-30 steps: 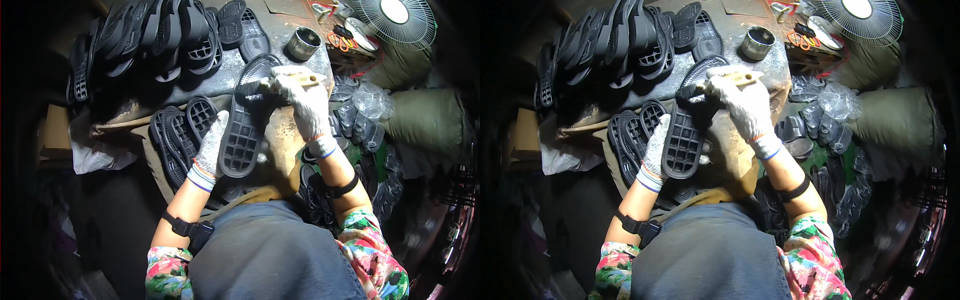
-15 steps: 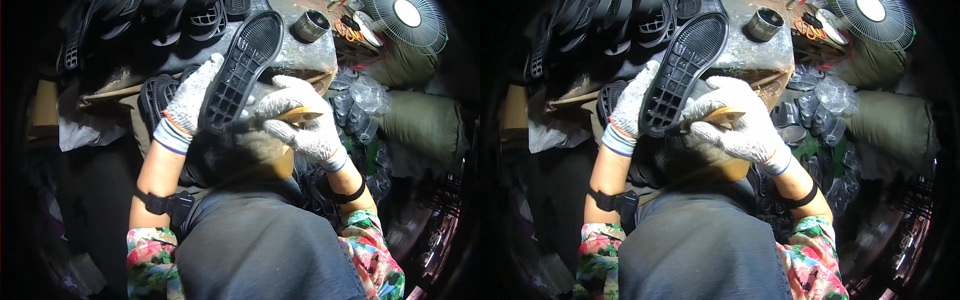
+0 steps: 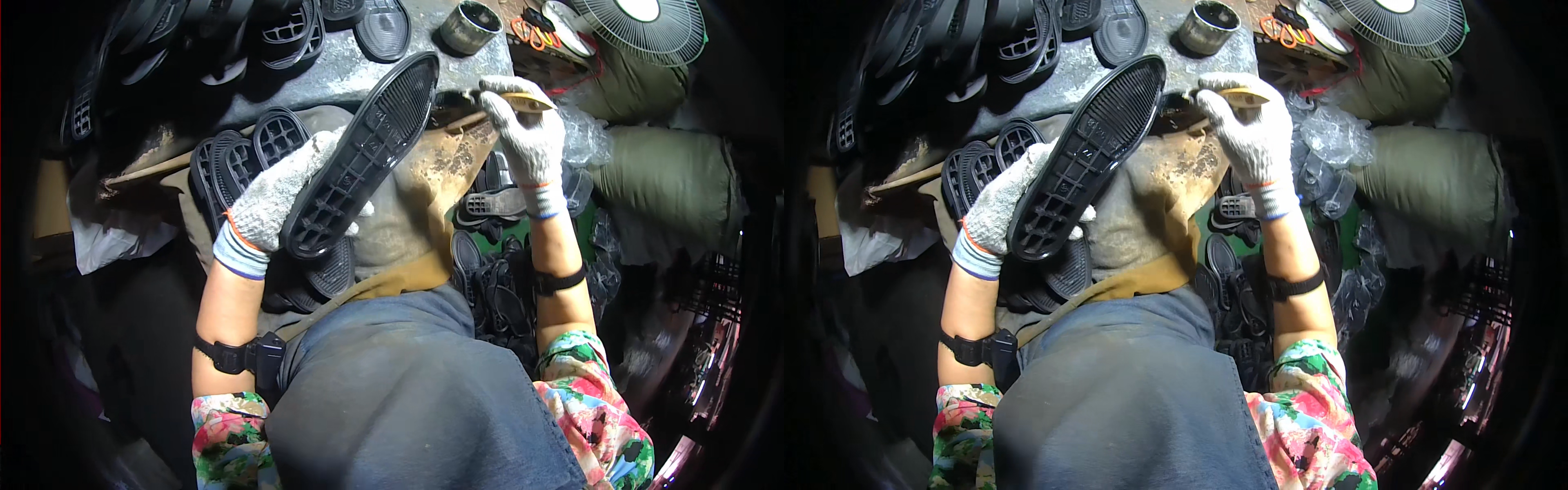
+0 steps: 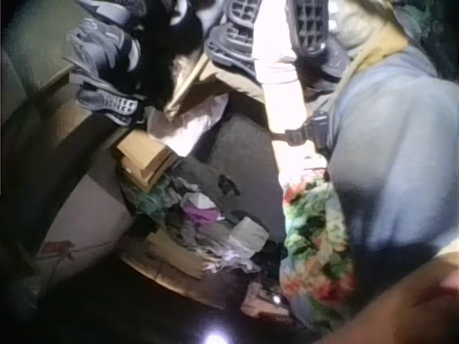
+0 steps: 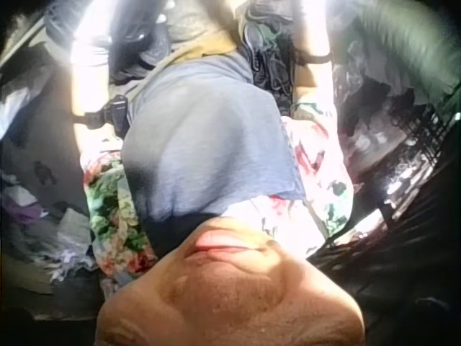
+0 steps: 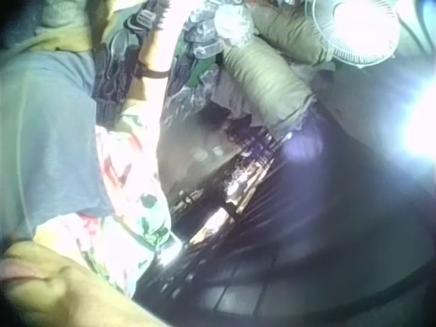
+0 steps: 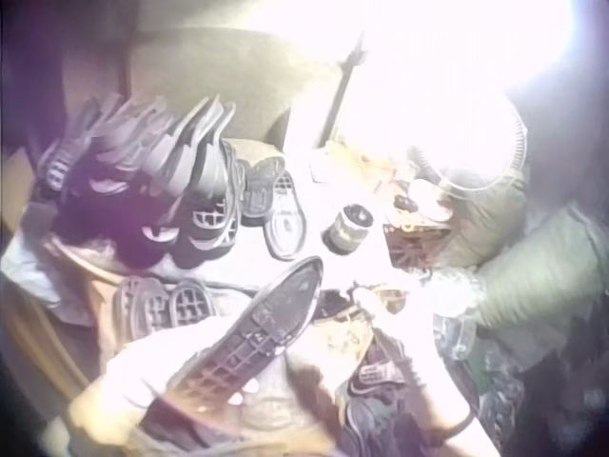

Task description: Applying glue or primer to the bottom of black shoe soles using a brush and a liquid container.

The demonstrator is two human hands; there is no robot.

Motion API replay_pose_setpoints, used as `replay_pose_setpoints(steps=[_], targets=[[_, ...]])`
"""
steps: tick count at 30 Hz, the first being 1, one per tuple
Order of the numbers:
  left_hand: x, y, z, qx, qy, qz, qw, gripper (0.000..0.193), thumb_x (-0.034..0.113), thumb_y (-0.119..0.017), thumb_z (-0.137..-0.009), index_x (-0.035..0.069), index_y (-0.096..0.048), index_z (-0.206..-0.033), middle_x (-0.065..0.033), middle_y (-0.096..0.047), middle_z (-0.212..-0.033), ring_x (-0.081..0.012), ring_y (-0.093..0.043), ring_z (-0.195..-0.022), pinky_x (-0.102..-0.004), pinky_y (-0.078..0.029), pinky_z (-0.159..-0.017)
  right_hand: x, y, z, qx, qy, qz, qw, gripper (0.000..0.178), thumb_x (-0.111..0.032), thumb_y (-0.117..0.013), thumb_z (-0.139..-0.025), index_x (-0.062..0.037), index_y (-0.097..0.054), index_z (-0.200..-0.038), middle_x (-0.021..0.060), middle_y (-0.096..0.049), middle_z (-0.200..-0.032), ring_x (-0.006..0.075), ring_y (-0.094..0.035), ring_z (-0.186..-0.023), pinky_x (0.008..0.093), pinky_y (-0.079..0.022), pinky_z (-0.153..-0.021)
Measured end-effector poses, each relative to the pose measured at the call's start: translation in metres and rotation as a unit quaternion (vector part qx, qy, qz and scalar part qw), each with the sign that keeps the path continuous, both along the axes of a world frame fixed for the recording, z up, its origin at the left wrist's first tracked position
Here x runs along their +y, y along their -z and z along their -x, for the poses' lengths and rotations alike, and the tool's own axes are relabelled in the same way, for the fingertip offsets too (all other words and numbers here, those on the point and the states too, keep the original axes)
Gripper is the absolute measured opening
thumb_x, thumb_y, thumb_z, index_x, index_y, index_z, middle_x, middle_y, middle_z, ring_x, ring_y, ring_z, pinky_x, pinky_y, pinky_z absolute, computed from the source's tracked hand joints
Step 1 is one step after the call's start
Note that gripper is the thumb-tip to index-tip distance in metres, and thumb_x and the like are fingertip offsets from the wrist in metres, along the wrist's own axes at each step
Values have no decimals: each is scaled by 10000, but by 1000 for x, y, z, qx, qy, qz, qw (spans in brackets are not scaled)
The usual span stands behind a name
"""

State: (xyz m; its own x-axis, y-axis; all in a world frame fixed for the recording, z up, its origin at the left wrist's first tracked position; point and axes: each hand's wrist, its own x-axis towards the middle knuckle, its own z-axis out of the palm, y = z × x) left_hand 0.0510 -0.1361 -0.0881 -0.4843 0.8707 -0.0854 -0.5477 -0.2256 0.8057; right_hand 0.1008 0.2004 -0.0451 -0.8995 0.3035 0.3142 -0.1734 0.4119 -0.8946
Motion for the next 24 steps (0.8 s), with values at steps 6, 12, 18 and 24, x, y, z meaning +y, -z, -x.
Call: replay_pose_setpoints(steps=[6,12,18,24], targets=[[23,55,-39,-447,-2,-231,864,613,448,-387,-1105,15,-426,-1537,-168,-511,-1534,-296,-532,-1362,-455,-387,-1193,-21,34,19,217,-26,-337,916,229,-159,-821,-794,-119,-774,-1014,57,-740,-897,260,-689,-822,382,-522,-727],[32,59,-65,-458,-75,-185,866,704,569,-345,-1079,41,-415,-1539,-237,-530,-1485,-526,-645,-1152,-683,-577,-882,-35,58,30,118,-90,-351,924,242,-153,-781,-809,-167,-774,-1050,78,-733,-956,320,-657,-853,428,-511,-801],[38,53,-59,-468,-96,-176,861,721,567,-374,-1076,26,-393,-1552,-251,-501,-1509,-546,-627,-1167,-686,-552,-931,-49,39,29,80,19,-433,898,190,-194,-796,-791,-161,-775,-977,56,-741,-886,310,-668,-797,412,-520,-815],[40,49,-51,-480,-88,-162,858,717,564,-326,-1084,11,-425,-1530,-268,-594,-1403,-560,-621,-1168,-679,-549,-934,-39,38,44,73,78,-431,896,147,-296,-779,-835,-155,-739,-848,76,-732,-825,277,-680,-738,384,-530,-728]])
